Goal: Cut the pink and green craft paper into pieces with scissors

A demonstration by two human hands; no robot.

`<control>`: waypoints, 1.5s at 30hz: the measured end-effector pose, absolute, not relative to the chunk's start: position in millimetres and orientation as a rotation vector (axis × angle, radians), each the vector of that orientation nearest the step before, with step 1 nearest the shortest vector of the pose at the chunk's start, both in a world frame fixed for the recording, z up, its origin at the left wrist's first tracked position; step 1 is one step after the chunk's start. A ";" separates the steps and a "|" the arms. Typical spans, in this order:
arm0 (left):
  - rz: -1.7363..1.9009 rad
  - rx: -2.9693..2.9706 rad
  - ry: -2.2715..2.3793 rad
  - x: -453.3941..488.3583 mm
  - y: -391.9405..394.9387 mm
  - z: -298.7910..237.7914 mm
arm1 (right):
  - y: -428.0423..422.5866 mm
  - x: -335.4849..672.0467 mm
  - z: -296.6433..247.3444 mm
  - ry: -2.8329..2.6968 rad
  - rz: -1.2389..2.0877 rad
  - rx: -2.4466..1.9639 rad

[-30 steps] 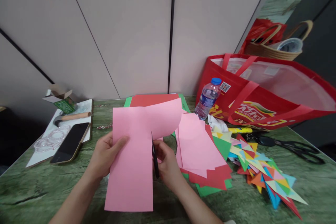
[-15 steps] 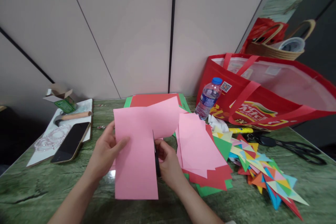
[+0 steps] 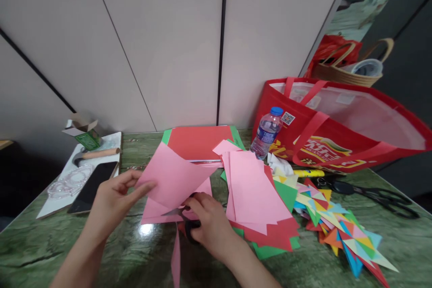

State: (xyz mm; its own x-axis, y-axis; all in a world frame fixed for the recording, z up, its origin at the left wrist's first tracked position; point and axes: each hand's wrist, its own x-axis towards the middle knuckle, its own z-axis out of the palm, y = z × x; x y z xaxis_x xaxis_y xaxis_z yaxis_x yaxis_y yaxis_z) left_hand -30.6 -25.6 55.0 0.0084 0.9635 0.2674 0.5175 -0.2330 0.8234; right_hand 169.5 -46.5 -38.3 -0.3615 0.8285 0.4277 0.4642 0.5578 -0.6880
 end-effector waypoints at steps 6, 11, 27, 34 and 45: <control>1.946 0.767 1.296 -53.2 4.7 47.7 | -34.0 183.5 -41.5 -1.759 0.682 -1.307; 1.857 0.423 0.885 -36.6 7.6 46.8 | -31.7 178.4 -37.6 -1.326 0.922 -1.227; 1.484 0.691 0.801 29.4 -28.0 20.6 | -50.6 158.4 -12.1 -0.804 1.386 -0.842; 1.317 0.650 0.792 34.8 -29.0 14.9 | -43.4 167.8 -17.0 -0.847 1.307 -0.899; 1.459 0.750 0.831 31.8 -28.8 6.5 | -64.6 154.8 -7.2 -1.164 1.799 -0.782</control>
